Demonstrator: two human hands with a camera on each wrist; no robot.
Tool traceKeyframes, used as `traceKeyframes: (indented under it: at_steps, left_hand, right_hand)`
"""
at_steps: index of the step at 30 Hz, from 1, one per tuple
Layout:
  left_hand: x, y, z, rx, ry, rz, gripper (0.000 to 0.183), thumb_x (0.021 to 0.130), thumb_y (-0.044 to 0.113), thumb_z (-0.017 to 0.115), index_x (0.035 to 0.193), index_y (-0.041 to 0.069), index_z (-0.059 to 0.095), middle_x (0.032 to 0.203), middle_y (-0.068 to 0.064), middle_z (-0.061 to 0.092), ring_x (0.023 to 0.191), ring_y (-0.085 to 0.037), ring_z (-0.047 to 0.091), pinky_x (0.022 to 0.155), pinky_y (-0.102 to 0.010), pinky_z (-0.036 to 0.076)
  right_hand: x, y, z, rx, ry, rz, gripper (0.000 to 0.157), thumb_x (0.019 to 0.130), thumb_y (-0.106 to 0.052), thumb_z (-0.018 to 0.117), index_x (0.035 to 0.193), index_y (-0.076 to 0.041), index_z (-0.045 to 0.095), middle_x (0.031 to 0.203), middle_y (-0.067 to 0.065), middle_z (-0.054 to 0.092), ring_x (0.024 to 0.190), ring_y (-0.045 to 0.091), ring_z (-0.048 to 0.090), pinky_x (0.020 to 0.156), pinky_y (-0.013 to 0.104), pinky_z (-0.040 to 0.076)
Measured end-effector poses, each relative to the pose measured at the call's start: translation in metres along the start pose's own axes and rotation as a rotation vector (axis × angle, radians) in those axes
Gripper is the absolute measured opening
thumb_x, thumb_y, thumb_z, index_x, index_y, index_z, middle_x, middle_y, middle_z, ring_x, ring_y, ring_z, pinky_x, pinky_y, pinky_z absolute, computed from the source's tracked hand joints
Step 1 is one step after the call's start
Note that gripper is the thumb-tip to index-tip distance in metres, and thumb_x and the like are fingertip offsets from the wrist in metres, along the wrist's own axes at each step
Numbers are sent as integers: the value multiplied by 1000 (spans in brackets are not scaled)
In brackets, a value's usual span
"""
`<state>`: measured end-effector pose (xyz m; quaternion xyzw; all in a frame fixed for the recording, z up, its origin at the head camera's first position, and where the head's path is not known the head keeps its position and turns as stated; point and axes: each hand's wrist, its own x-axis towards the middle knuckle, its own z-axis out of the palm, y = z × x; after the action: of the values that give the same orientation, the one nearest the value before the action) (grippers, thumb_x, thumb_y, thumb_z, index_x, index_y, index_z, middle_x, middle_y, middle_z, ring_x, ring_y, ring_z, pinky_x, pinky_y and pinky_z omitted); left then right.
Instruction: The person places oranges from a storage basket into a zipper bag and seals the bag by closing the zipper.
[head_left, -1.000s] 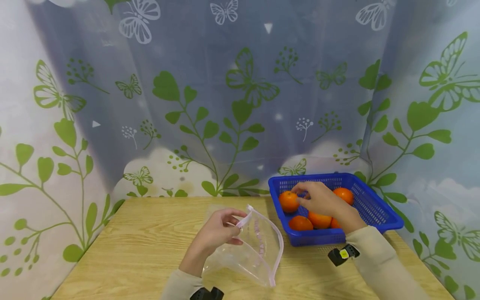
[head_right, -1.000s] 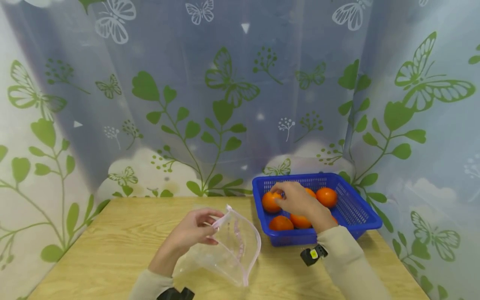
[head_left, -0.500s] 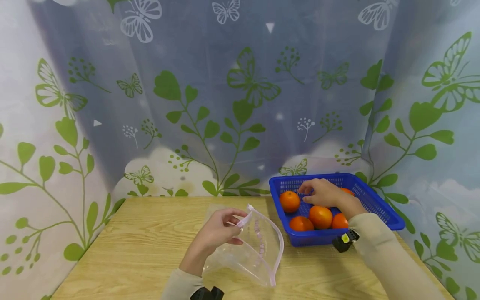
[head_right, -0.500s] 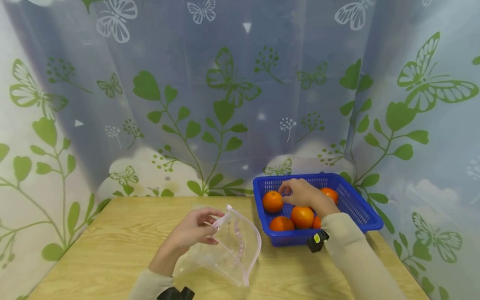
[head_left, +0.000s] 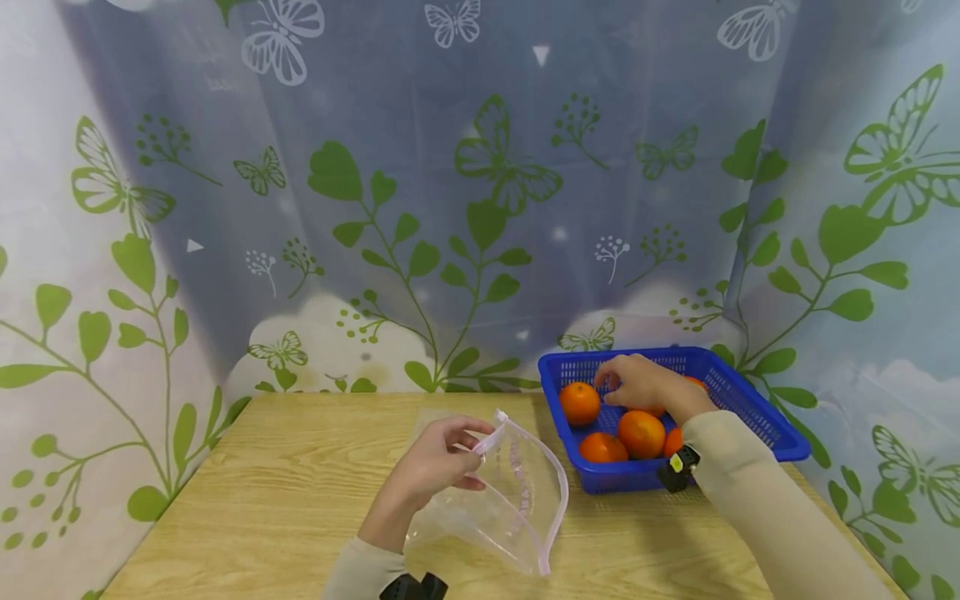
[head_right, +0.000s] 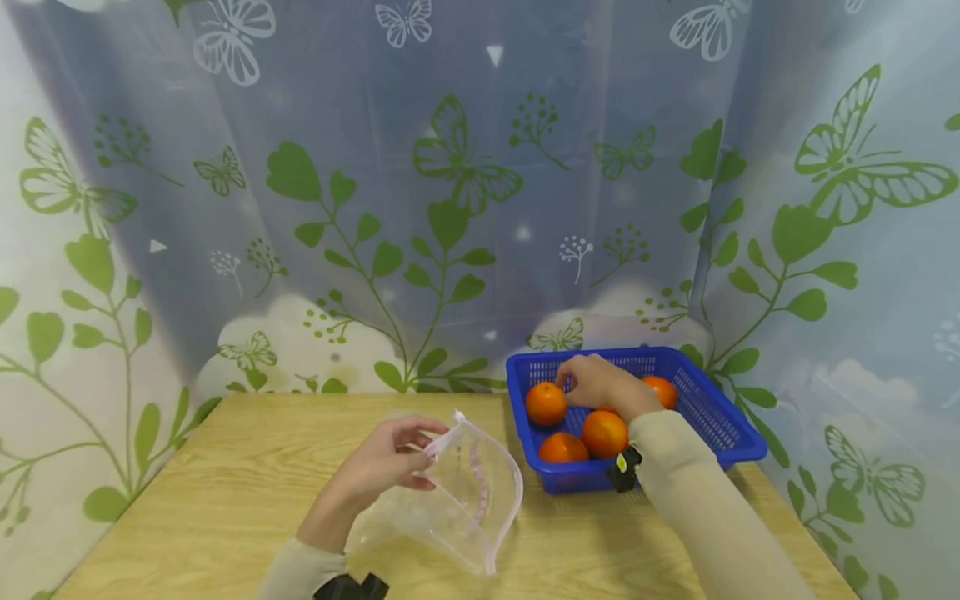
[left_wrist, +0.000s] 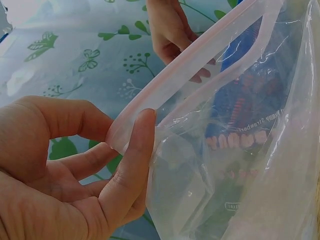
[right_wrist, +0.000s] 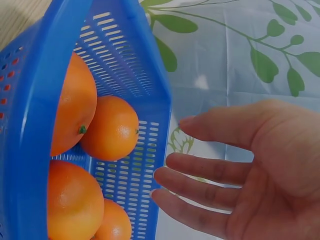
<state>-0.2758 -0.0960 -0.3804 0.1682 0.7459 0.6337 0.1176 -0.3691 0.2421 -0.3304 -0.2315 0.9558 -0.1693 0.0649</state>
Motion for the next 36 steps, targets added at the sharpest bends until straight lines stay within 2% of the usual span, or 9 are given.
traceKeyframes:
  at_steps: [5, 11, 15, 19, 25, 31, 36]
  left_hand:
    - [0, 0, -1, 2, 3, 3, 42, 93, -7, 57, 135, -3, 60, 105, -17, 59, 87, -21, 62, 72, -35, 67]
    - [0, 1, -1, 3, 6, 2, 41, 94, -7, 57, 135, -4, 60, 106, -17, 59, 87, -21, 61, 72, -36, 67]
    - [0, 0, -2, 6, 10, 3, 42, 94, -6, 57, 135, -3, 60, 107, -17, 59, 88, -21, 61, 72, -36, 67]
    - [-1, 0, -2, 8, 11, 7, 42, 94, -6, 58, 135, -4, 60, 107, -18, 59, 88, -21, 61, 73, -36, 67]
    - [-2, 1, -2, 5, 5, 6, 42, 93, -6, 58, 135, -4, 59, 107, -19, 59, 87, -21, 61, 73, -36, 67]
    - [-2, 2, -2, 0, 6, 1, 43, 92, -6, 58, 135, -4, 60, 108, -21, 59, 87, -21, 61, 73, -36, 67]
    - [-2, 3, -2, -2, 4, 1, 42, 93, -6, 58, 135, -4, 60, 108, -21, 59, 87, -21, 60, 73, -36, 67]
  right_hand:
    - [3, -3, -2, 22, -42, 29, 38, 91, -11, 69, 129, -7, 67, 132, 23, 64, 114, 33, 64, 96, 51, 57]
    - [5, -9, 1, 37, -98, 39, 42, 85, -9, 75, 126, -6, 68, 130, 20, 64, 109, 29, 63, 91, 44, 58]
    - [6, -12, 6, 57, -164, 75, 49, 82, -8, 77, 129, -5, 65, 130, 19, 64, 108, 28, 64, 89, 42, 59]
    - [8, -14, 14, 57, -247, 137, 54, 84, -15, 81, 134, -8, 61, 136, 17, 62, 106, 25, 65, 88, 45, 61]
    - [14, -15, 24, 11, -350, 157, 52, 85, -22, 85, 132, -14, 64, 136, 13, 61, 101, 23, 64, 86, 44, 62]
    - [17, -15, 27, 0, -369, 165, 49, 81, -15, 86, 127, -17, 68, 129, 10, 65, 103, 24, 65, 87, 47, 62]
    - [20, -17, 29, -43, -378, 199, 49, 80, -15, 86, 126, -21, 71, 133, 8, 64, 100, 25, 66, 85, 47, 63]
